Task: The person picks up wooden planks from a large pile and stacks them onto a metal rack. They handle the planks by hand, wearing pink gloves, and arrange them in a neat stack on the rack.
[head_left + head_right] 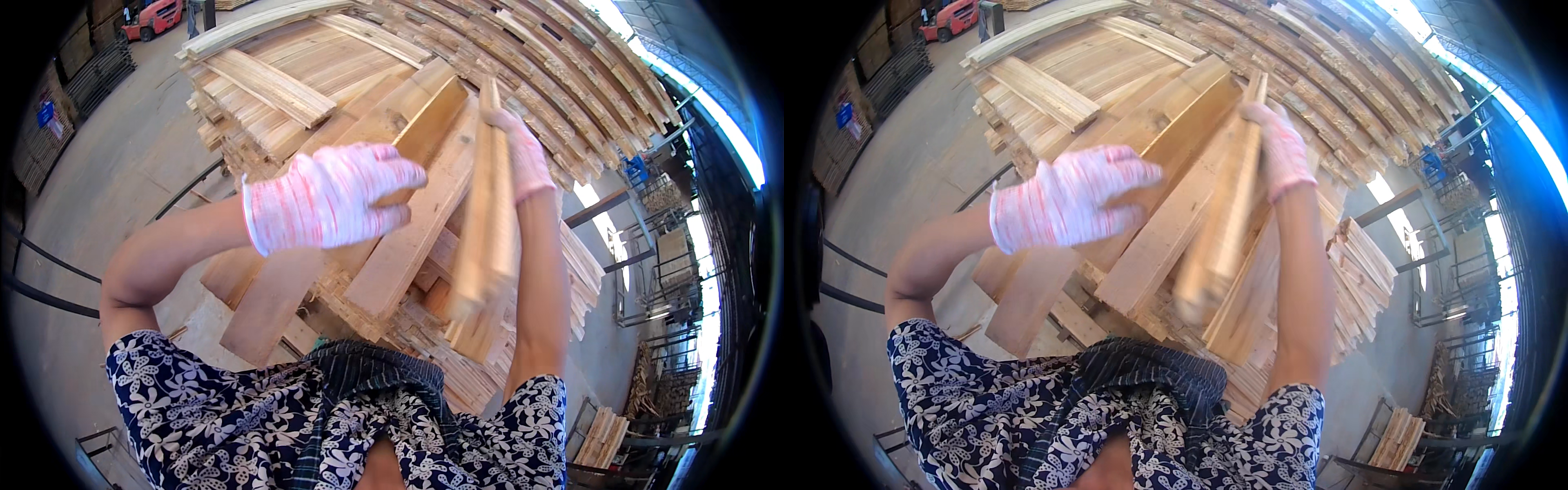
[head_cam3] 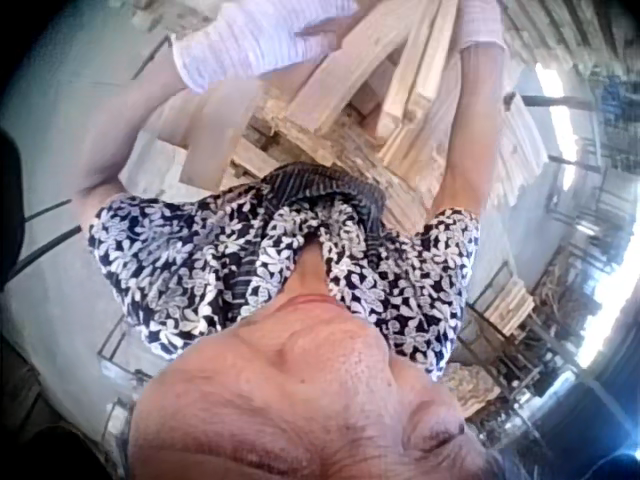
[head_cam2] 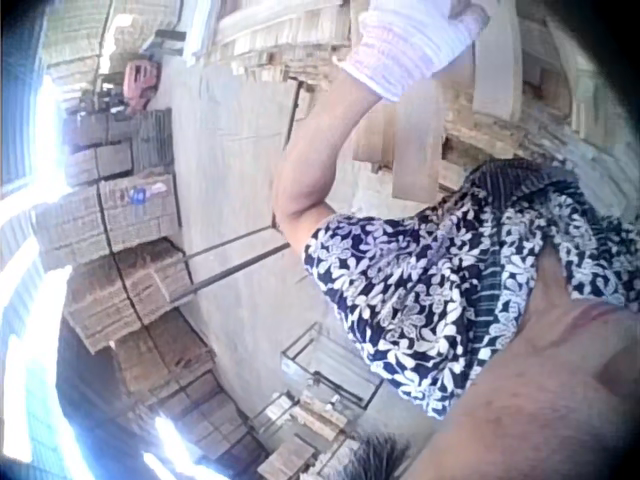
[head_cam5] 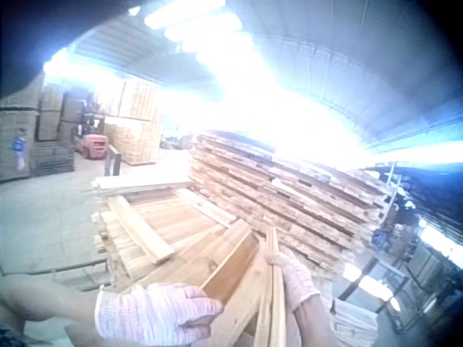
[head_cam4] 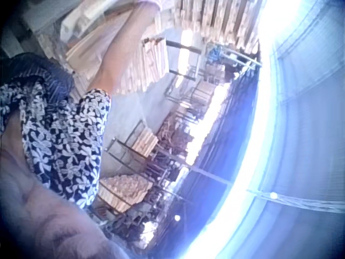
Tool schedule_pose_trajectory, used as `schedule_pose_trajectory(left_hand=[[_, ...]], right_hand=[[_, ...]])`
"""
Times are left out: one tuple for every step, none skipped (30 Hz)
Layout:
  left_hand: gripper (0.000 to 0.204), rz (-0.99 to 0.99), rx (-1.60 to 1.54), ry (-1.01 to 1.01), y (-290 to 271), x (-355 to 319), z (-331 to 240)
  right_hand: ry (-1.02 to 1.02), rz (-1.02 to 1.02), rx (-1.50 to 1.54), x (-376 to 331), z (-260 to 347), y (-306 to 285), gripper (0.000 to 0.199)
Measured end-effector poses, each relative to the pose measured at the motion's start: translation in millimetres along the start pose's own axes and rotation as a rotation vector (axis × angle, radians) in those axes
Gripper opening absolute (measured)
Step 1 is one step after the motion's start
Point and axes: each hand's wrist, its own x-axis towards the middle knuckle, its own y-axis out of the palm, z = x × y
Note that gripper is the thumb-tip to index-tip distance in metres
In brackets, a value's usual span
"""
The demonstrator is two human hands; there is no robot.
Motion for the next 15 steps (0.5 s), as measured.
schedule_pose_trajectory(left_hand=[[0.048, 0.091, 0.019, -0.073, -2.4, -0.4, -10.1], [0.05, 0.113, 0.073, -0.071, 4.2, 6.7, -15.3], [0.052, 0.133, 0.115, -0.059, 16.9, 16.8, -19.1], [0.053, 0.151, 0.155, -0.044, 28.0, 27.7, -24.8], [0.056, 0.226, 0.198, -0.176, 24.1, 29.0, -19.3], [0.057, 0.246, 0.272, -0.158, 27.9, 30.8, -18.8], [0.058, 0.265, 0.343, -0.13, 37.6, 35.3, -16.1], [0.058, 0.28, 0.401, -0.081, 44.6, 45.3, -18.9], [0.063, 0.396, 0.351, -0.072, 44.6, 49.6, -34.0], [0.064, 0.415, 0.359, -0.069, 52.6, 52.9, -40.7], [0.065, 0.438, 0.383, -0.093, 60.0, 52.5, -44.0], [0.066, 0.46, 0.393, -0.096, 63.6, 54.7, -49.6], [0.067, 0.458, 0.403, -0.116, 63.7, 55.8, -51.4], [0.067, 0.46, 0.382, -0.116, 68.8, 60.6, -55.4], [0.066, 0.46, 0.367, -0.118, 73.4, 65.7, -58.7]], right_hand=[[0.015, -0.008, -0.053, -15.4, 8.5, -15.5, 0.049], [0.006, -0.041, -0.112, -32.4, 15.0, -39.3, 0.051], [0.002, -0.087, -0.183, -50.4, 21.6, -65.3, 0.054], [0.0, -0.133, -0.255, -69.5, 26.6, -89.1, 0.058], [-0.029, -0.102, -0.225, -62.1, 8.3, -86.8, 0.061], [-0.062, -0.122, -0.231, -67.2, -1.2, -95.2, 0.064], [-0.094, -0.152, -0.242, -72.3, -11.9, -105.9, 0.067], [-0.121, -0.178, -0.296, -82.3, -21.0, -124.3, 0.068], [-0.151, -0.203, -0.345, -91.3, -32.6, -142.8, 0.069], [-0.174, -0.228, -0.396, -95.6, -42.8, -156.6, 0.071], [-0.116, -0.247, -0.538, -90.7, -52.5, -158.3, 0.072], [-0.045, -0.283, -0.695, -93.6, -58.3, -161.3, 0.074], [0.027, -0.314, -0.848, -93.1, -66.7, -163.9, 0.075], [0.042, -0.343, -0.989, -90.2, -89.3, -177.0, 0.075], [0.054, -0.37, -1.126, -81.3, -119.2, -191.9, 0.076]])
